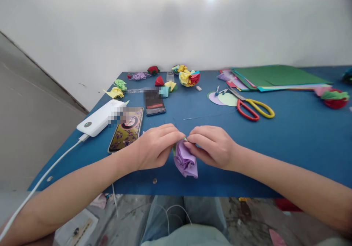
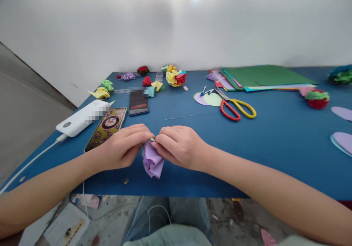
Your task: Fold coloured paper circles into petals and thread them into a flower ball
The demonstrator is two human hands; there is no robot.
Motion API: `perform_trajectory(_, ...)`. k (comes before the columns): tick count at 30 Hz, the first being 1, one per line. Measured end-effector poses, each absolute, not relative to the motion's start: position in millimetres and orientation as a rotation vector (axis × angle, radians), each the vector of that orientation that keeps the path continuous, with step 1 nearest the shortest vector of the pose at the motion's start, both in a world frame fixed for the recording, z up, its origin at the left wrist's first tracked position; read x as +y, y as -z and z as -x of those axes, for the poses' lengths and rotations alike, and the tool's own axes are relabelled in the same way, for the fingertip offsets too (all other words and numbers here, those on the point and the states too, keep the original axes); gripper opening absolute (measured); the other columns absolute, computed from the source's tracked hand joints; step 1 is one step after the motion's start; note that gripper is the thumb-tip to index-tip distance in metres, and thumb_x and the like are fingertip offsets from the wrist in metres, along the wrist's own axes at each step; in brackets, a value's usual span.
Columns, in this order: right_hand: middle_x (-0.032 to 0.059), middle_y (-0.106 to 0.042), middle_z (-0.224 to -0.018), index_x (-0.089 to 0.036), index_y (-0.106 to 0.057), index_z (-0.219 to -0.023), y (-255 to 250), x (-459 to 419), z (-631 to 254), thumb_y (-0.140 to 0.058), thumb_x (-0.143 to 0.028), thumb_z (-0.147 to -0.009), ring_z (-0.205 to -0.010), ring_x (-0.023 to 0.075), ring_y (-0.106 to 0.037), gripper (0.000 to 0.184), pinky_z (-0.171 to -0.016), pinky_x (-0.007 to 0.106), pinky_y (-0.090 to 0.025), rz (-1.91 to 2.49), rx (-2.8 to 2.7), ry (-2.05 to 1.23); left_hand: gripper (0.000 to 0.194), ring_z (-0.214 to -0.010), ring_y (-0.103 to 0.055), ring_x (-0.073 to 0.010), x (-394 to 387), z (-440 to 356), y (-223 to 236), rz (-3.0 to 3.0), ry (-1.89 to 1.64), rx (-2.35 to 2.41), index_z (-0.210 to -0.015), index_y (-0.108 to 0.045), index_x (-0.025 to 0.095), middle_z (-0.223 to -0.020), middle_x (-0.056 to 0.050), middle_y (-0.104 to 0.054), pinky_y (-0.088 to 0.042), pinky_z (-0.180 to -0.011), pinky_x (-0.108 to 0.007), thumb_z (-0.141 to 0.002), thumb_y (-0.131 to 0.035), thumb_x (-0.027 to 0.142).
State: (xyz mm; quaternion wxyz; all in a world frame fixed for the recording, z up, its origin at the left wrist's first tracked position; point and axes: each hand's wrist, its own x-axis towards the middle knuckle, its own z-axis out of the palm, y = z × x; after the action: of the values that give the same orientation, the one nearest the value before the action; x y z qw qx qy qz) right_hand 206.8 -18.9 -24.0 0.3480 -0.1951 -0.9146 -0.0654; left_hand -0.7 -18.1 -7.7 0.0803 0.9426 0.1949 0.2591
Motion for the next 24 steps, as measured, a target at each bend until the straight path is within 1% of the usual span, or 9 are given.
perform_trajectory(5,0.0032,-0.055,-0.067,-0.016,-0.049,-0.074,24.3,-19.2,-204.9,-0.045,-0.019,-0.087,-0.060,0.0109,-0.046,0.014,-0.057,0.022,-0.040,0.481,-2.370,0.169,0.024,-0.080,-0.052,-0.0156,-17.2,1.4,11.9,-2.820,-0.859,0.527,-0.101,-0.050,0.013,-0.086,-0.009,-0.059,-0.046,-0.072,-0.029,-0.082,-0.038,0.007)
perform_trajectory(9,0.0040,-0.056,-0.071,-0.016,-0.050,-0.081,24.6,-20.2,-205.3,-0.043,-0.020,-0.089,-0.062,0.0111,-0.048,0.012,-0.058,0.022,-0.041,0.497,-2.392,0.092,0.022,-0.078,-0.051,-0.0151,-19.6,0.8,10.9,-2.787,-0.908,0.544,-0.099,-0.051,0.013,-0.082,-0.009,-0.059,-0.046,-0.069,-0.028,-0.081,-0.040,0.007)
perform_trajectory(13,0.0038,-0.055,-0.069,-0.015,-0.051,-0.080,25.2,-21.4,-205.6,-0.043,-0.020,-0.089,-0.062,0.0114,-0.047,0.013,-0.058,0.022,-0.040,0.491,-2.392,0.081,0.020,-0.075,-0.050,-0.0155,-22.5,1.8,6.8,-2.713,-0.807,0.526,-0.098,-0.051,0.012,-0.080,-0.009,-0.057,-0.045,-0.067,-0.028,-0.082,-0.039,0.008)
perform_trajectory(17,0.0036,-0.054,-0.068,-0.016,-0.050,-0.078,26.3,-22.4,-204.8,-0.042,-0.019,-0.089,-0.061,0.0113,-0.046,0.014,-0.057,0.022,-0.039,0.481,-2.395,0.108,0.021,-0.077,-0.051,-0.0168,-23.3,3.0,4.9,-2.661,-0.785,0.462,-0.100,-0.050,0.013,-0.084,-0.010,-0.058,-0.044,-0.068,-0.030,-0.081,-0.040,0.010)
perform_trajectory(19,0.0036,-0.054,-0.067,-0.016,-0.050,-0.077,27.3,-22.3,-205.0,-0.042,-0.019,-0.089,-0.060,0.0113,-0.046,0.014,-0.057,0.023,-0.039,0.475,-2.389,0.118,0.018,-0.077,-0.051,-0.0162,-24.0,2.3,4.0,-2.656,-0.779,0.490,-0.097,-0.051,0.013,-0.084,-0.010,-0.059,-0.044,-0.069,-0.030,-0.081,-0.043,0.011)
perform_trajectory(22,0.0038,-0.055,-0.068,-0.016,-0.050,-0.078,28.9,-21.7,-206.1,-0.042,-0.020,-0.089,-0.061,0.0114,-0.047,0.015,-0.058,0.023,-0.039,0.467,-2.385,0.120,0.010,-0.071,-0.049,-0.0134,-25.8,0.4,2.0,-2.647,-0.743,0.595,-0.088,-0.053,0.014,-0.078,-0.007,-0.058,-0.043,-0.065,-0.026,-0.081,-0.046,0.012)
perform_trajectory(24,0.0040,-0.055,-0.069,-0.016,-0.050,-0.078,29.4,-21.3,-207.0,-0.042,-0.019,-0.089,-0.062,0.0116,-0.048,0.014,-0.058,0.023,-0.040,0.471,-2.381,0.114,0.009,-0.068,-0.048,-0.0122,-26.7,-0.5,0.8,-2.646,-0.730,0.641,-0.084,-0.054,0.014,-0.074,-0.005,-0.057,-0.041,-0.063,-0.025,-0.081,-0.046,0.012)
